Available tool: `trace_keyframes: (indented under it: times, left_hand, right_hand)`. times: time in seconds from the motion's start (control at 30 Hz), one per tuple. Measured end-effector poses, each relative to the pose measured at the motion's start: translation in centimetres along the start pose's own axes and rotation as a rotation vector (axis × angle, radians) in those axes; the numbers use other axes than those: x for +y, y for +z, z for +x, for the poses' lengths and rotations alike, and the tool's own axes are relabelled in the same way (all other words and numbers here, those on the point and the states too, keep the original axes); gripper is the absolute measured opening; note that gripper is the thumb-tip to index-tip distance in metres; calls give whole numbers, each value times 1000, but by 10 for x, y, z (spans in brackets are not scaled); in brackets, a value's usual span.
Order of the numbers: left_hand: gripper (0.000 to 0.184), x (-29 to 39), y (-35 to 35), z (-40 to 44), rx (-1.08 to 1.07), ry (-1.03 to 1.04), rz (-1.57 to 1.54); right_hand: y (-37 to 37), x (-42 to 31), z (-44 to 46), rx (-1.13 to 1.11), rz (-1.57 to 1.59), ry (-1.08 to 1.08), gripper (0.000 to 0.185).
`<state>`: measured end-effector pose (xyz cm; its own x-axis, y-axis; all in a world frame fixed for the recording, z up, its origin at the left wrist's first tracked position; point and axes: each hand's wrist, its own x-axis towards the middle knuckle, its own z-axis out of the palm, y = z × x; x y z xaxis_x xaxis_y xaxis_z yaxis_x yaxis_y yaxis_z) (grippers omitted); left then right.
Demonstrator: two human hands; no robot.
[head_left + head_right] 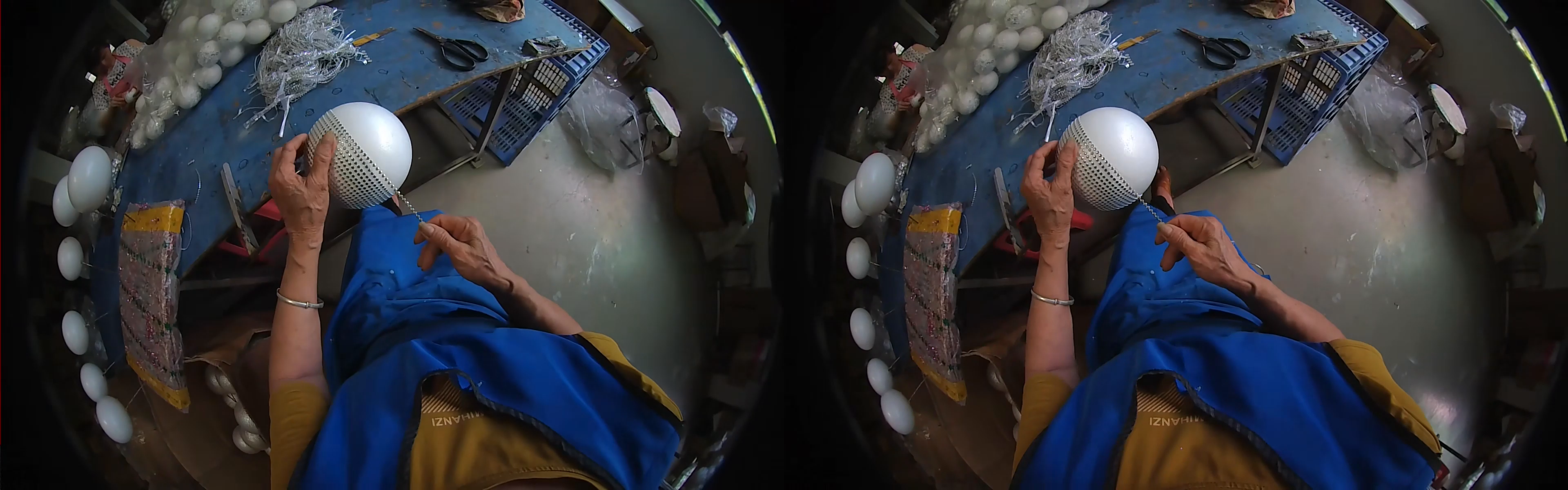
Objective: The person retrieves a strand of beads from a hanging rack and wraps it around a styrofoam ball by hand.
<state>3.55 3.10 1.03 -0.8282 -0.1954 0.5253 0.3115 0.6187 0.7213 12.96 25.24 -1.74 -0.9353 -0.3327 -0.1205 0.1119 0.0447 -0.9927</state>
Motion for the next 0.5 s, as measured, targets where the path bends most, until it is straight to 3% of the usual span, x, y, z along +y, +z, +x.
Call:
trace_keyframes:
  times: [0.17, 0.23, 0.37, 0.43, 0.5]
  left_hand:
    - [53, -1, -7, 7, -179, -198, -22]
    - [59, -10, -6, 1, -152, 53, 89]
    - [64, -6, -6, -12, -161, 169, 111]
    - [67, 2, -12, -8, -279, -41, -106]
    - [64, 5, -15, -1, -318, -84, -135]
  right_hand:
    - [3, -4, 2, -15, 21, 3, 39]
    - [5, -8, 2, -17, 16, -3, 39]
    - [10, -21, -4, -63, 48, 27, 39]
    - [11, -27, -7, -108, 79, 59, 36]
    - [11, -21, -2, -92, 68, 60, 36]
